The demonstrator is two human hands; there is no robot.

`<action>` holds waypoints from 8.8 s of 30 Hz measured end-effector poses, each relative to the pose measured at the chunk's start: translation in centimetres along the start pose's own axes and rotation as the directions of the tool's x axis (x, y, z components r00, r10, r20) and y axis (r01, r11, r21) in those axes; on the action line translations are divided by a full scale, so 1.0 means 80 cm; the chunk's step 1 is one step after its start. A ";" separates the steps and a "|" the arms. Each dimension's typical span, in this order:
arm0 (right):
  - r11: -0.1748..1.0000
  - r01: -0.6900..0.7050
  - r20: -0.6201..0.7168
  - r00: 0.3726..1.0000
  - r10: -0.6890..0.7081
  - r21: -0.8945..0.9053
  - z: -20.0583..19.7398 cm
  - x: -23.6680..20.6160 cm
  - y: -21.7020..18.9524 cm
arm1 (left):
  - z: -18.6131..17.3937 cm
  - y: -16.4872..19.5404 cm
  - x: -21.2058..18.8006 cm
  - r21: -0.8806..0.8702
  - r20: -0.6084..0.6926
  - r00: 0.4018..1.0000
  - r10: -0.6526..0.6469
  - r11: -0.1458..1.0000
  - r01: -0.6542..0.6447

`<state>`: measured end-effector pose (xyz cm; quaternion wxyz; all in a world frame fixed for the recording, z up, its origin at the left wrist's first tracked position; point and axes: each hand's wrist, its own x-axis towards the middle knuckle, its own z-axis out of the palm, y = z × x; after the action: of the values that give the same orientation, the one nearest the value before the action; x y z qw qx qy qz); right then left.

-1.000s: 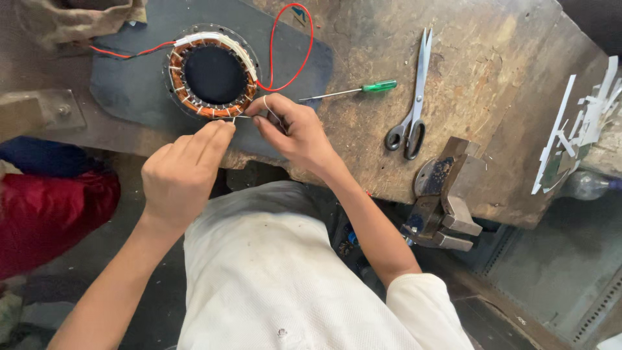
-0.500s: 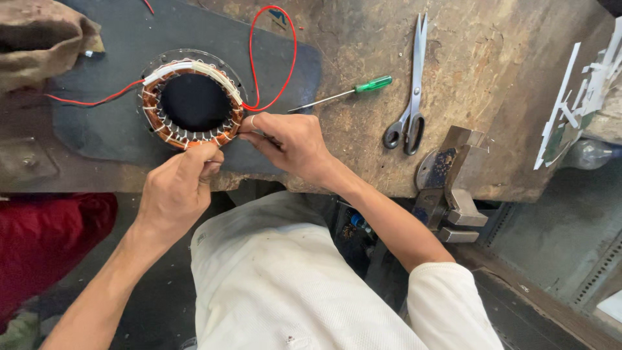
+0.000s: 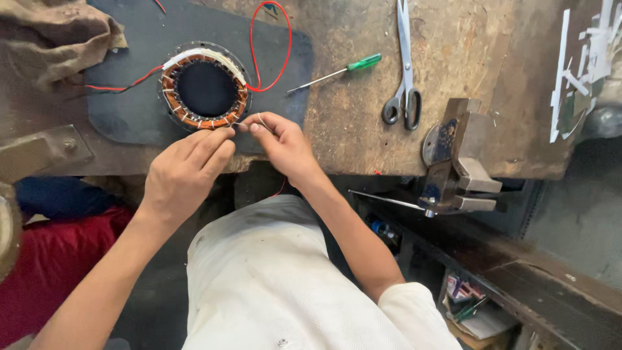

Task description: The person secures copper windings on a motor stator using white thread, then cuts the thread and wires with scissors. They retrieve a hammer from a drawer and tap the stator to seat the windings, repeating the process on a second stator.

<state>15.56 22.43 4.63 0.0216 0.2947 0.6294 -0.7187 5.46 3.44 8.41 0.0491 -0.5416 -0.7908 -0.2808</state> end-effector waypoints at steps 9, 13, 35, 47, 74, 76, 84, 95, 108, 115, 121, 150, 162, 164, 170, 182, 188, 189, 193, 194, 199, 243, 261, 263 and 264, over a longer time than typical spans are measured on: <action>0.531 -0.135 0.060 0.986 0.156 0.837 0.029 -0.030 0.063 | -0.005 0.045 0.044 0.181 0.129 0.969 0.211 0.956 -0.232; 0.790 0.081 -0.128 0.992 -0.003 0.608 0.026 -0.029 0.077 | 0.007 0.049 0.082 0.161 0.207 0.940 0.270 0.939 -0.305; 0.462 0.142 -0.259 0.945 0.200 0.875 0.036 -0.018 0.075 | 0.042 0.010 0.173 -0.106 0.601 0.799 -0.027 0.988 0.113; 0.765 0.206 -0.535 0.819 0.207 0.610 0.040 -0.006 0.075 | 0.059 0.004 0.159 -0.156 0.609 0.789 -0.082 0.963 0.220; 0.274 -0.316 0.276 0.945 0.174 0.908 -0.042 0.003 0.069 | 0.040 0.057 0.161 0.203 0.461 0.881 0.107 0.954 -0.223; 0.269 -0.316 0.274 0.944 0.183 0.910 -0.041 0.004 0.071 | 0.042 0.056 0.164 0.283 0.513 0.841 0.174 0.891 -0.356; 0.291 -0.278 0.251 0.960 0.127 0.915 -0.038 0.003 0.078 | 0.056 0.064 0.189 0.307 0.663 0.738 0.124 0.854 -0.419; 0.282 -0.208 0.188 0.977 0.096 0.937 -0.026 0.000 0.097 | 0.063 0.083 0.229 0.218 0.848 0.509 0.151 0.774 -0.594; 0.744 0.214 -0.379 0.924 0.057 0.633 0.015 -0.027 0.076 | 0.078 0.045 0.258 0.258 0.822 0.498 0.278 0.598 -0.759; 0.911 0.381 -0.485 0.774 -0.407 -0.156 0.003 -0.038 0.079 | 0.066 0.056 0.248 0.363 0.805 0.517 0.292 0.447 -0.818; 0.945 0.324 -0.382 0.880 -0.283 0.046 -0.015 -0.046 0.054 | 0.048 0.076 0.222 0.433 0.686 0.691 0.230 0.634 -0.641; 0.929 0.194 0.455 0.890 -0.032 -0.314 -0.068 -0.144 -0.024 | 0.128 0.106 -0.039 -0.850 0.491 0.605 -0.627 -0.498 0.172; -0.150 0.786 0.791 0.552 -0.264 -0.599 -0.024 0.045 -0.090 | 0.121 0.148 -0.013 -0.830 0.082 0.271 -0.959 0.084 0.551; -0.151 0.793 0.794 0.537 -0.286 -0.591 -0.020 0.048 -0.092 | 0.106 0.150 -0.002 -0.758 -0.040 0.310 -0.950 0.231 0.611; -0.106 0.734 0.696 0.574 -0.432 -0.671 -0.026 0.058 -0.117 | 0.087 0.148 0.017 -0.563 -0.144 0.444 -0.884 0.442 0.698; -0.081 0.586 0.551 0.695 -0.461 -0.806 -0.023 0.084 -0.111 | 0.034 -0.043 -0.012 0.099 -0.519 0.579 -0.629 0.628 0.772; -0.037 0.572 0.527 0.726 -0.441 -0.819 -0.026 0.091 -0.100 | 0.034 -0.115 0.026 0.241 -0.495 0.599 -0.630 0.563 0.791; -0.023 0.569 0.519 0.731 -0.442 -0.822 -0.026 0.092 -0.099 | 0.028 -0.099 0.021 0.173 -0.481 0.576 -0.661 0.572 0.801; 0.006 0.581 0.521 0.734 -0.436 -0.814 -0.026 0.094 -0.100 | 0.013 -0.001 -0.008 -0.106 -0.423 0.526 -0.738 0.617 0.780; 0.010 0.585 0.523 0.733 -0.436 -0.811 -0.027 0.094 -0.100 | 0.017 0.016 -0.010 -0.084 -0.365 0.579 -0.729 0.645 0.760; 0.005 0.599 0.537 0.721 -0.439 -0.800 -0.027 0.096 -0.103 | 0.046 0.051 -0.015 0.198 -0.151 0.674 -0.723 0.646 0.737; -0.015 -0.173 -0.173 0.974 0.148 -0.985 -0.326 0.015 -0.072 | 0.130 0.085 0.108 -0.328 -0.425 0.479 -0.768 0.624 0.710; 0.980 -0.197 0.626 0.769 0.131 0.036 -0.338 0.037 -0.104 | 0.176 0.077 0.107 -0.866 0.064 0.349 -0.935 0.122 0.485; 0.968 -0.177 0.734 0.632 0.248 -0.175 -0.337 0.061 -0.106 | 0.169 0.080 0.101 -0.897 0.046 0.336 -0.941 0.109 0.429; 0.944 -0.200 0.771 0.545 0.330 -0.263 -0.336 0.069 -0.107 | 0.164 0.082 0.099 -0.903 0.006 0.347 -0.938 0.144 0.404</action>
<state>18.19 50.75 8.88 0.4335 0.0265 0.5486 -0.7144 10.97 18.17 3.00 -0.1005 0.0715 -0.6716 -0.7305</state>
